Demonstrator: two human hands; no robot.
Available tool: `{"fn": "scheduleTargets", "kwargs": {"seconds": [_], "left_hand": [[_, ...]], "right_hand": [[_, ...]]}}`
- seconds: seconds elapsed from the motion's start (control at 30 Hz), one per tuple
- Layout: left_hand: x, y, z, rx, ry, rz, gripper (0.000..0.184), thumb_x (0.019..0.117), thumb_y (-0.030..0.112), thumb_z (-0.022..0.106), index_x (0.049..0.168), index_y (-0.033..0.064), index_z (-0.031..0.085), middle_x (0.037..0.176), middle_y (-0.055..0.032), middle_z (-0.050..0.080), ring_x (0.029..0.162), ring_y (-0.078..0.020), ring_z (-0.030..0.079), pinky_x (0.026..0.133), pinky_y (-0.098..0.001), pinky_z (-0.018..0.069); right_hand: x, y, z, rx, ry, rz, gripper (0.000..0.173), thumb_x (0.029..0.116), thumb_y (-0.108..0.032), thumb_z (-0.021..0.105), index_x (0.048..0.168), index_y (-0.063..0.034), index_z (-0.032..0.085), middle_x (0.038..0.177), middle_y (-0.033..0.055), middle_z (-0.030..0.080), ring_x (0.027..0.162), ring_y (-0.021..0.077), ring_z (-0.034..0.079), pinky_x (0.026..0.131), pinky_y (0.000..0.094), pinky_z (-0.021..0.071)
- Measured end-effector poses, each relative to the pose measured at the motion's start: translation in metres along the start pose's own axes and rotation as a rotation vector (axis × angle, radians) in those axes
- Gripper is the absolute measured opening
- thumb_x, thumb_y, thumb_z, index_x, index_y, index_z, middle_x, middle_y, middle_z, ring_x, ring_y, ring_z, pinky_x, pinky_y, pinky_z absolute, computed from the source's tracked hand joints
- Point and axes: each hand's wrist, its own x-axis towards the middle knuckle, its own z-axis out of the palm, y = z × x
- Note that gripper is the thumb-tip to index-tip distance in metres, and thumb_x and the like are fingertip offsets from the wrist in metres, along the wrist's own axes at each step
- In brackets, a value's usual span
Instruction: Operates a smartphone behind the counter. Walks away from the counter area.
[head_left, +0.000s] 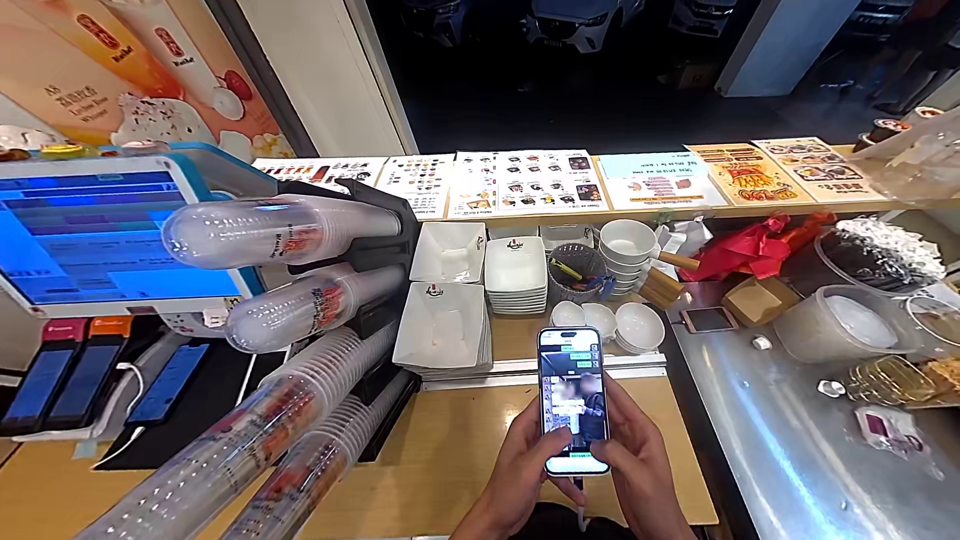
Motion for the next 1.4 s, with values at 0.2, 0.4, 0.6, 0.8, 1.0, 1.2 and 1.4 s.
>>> {"fn": "scheduleTargets", "kwargs": {"seconds": [0.2,0.4,0.6,0.8,1.0,1.2,1.4], "left_hand": [[0.0,-0.002,-0.001,-0.022,0.006,-0.005,0.04,0.1024,0.009,0.051,0.141,0.0043,0.042,0.119,-0.0174,0.07,0.091,-0.0291,0.075,0.057,-0.0401,0.0642],[0.0,-0.001,-0.003,-0.005,0.002,0.01,0.04,0.1028,0.01,0.051,0.141,0.0044,0.042,0.12,-0.018,0.069,0.091,-0.0292,0.075,0.057,-0.0404,0.0641],[0.0,0.0,-0.002,0.022,0.028,0.02,0.038,0.1025,0.009,0.049,0.14,0.0037,0.043,0.118,-0.0171,0.07,0.09,-0.0283,0.076,0.057,-0.0405,0.0642],[0.0,-0.007,-0.004,-0.018,0.046,0.072,0.039,0.1006,0.014,0.054,0.137,0.0038,0.046,0.115,-0.017,0.072,0.086,-0.0265,0.076,0.052,-0.0378,0.0625],[-0.001,-0.014,-0.003,-0.031,0.135,0.075,0.04,0.1066,0.031,0.045,0.135,0.0036,0.05,0.112,-0.0184,0.073,0.083,-0.0254,0.076,0.048,-0.0345,0.0606],[-0.004,-0.015,-0.011,-0.153,-0.016,0.118,0.047,0.0994,0.032,0.06,0.138,0.0075,0.051,0.12,-0.018,0.07,0.092,-0.0285,0.075,0.058,-0.0397,0.0635],[-0.004,-0.006,-0.015,-0.126,-0.163,0.124,0.053,0.0924,0.005,0.062,0.143,0.0107,0.047,0.13,-0.0157,0.066,0.107,-0.0299,0.072,0.069,-0.045,0.0648]], "right_hand": [[-0.002,0.001,0.001,0.015,0.0,-0.002,0.082,0.0791,0.007,0.059,0.154,0.0134,0.027,0.14,0.0229,0.061,0.121,0.0275,0.066,0.101,0.0408,0.0569],[-0.001,0.001,0.0,0.065,-0.017,0.03,0.085,0.0769,0.007,0.061,0.155,0.0119,0.027,0.143,0.0241,0.057,0.125,0.0289,0.064,0.104,0.0423,0.0549],[0.0,0.0,0.0,0.085,-0.038,0.034,0.087,0.0757,0.009,0.061,0.155,0.0118,0.025,0.145,0.0239,0.055,0.127,0.029,0.062,0.105,0.0426,0.0543],[0.001,0.0,0.0,0.085,-0.068,0.036,0.087,0.076,0.011,0.06,0.155,0.0121,0.025,0.145,0.0236,0.056,0.127,0.029,0.062,0.106,0.043,0.054],[0.0,0.0,-0.001,0.065,-0.104,0.051,0.087,0.0758,0.012,0.06,0.156,0.011,0.026,0.145,0.0237,0.055,0.128,0.0305,0.062,0.107,0.0443,0.0534],[0.0,-0.002,-0.003,0.075,-0.146,0.047,0.091,0.0783,0.007,0.065,0.157,0.0099,0.021,0.148,0.0218,0.053,0.13,0.0287,0.06,0.108,0.0435,0.0525],[0.005,-0.006,-0.009,0.065,-0.271,0.029,0.099,0.0838,-0.004,0.072,0.16,0.0069,0.01,0.157,0.0217,0.042,0.138,0.029,0.052,0.114,0.0443,0.0477]]}}
